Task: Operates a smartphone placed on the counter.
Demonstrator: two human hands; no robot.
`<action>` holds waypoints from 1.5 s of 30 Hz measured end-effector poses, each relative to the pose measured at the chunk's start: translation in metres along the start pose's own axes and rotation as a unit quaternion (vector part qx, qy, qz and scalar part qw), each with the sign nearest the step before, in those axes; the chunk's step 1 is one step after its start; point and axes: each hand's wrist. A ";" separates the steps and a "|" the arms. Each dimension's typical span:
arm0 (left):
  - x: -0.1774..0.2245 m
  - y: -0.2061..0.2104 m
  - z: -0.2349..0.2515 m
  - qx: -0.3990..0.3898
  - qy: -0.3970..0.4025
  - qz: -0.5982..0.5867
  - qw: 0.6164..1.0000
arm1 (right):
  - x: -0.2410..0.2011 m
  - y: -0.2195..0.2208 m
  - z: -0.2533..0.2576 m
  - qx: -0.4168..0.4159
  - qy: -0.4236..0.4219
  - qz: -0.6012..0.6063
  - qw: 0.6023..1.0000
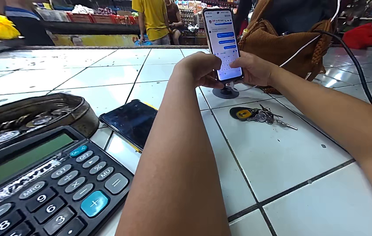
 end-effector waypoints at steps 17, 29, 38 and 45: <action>0.001 0.001 -0.001 -0.004 0.005 0.016 1.000 | -0.001 0.003 0.000 0.015 0.010 0.010 1.000; 0.000 0.000 0.000 -0.036 0.007 0.017 0.999 | 0.001 0.001 0.006 0.050 0.040 0.060 0.996; 0.000 -0.001 0.001 -0.035 0.011 0.035 0.999 | 0.005 0.001 0.008 0.052 0.029 0.055 0.997; 0.003 0.000 -0.007 -0.016 0.011 0.099 0.995 | 0.003 0.006 0.008 0.088 0.051 0.095 0.990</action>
Point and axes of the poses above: each hand's wrist, its own z-axis towards the middle knuckle, its own y-axis out of the palm, x = y × z, and after that the axes turned 5 degrees about -z, right-handed
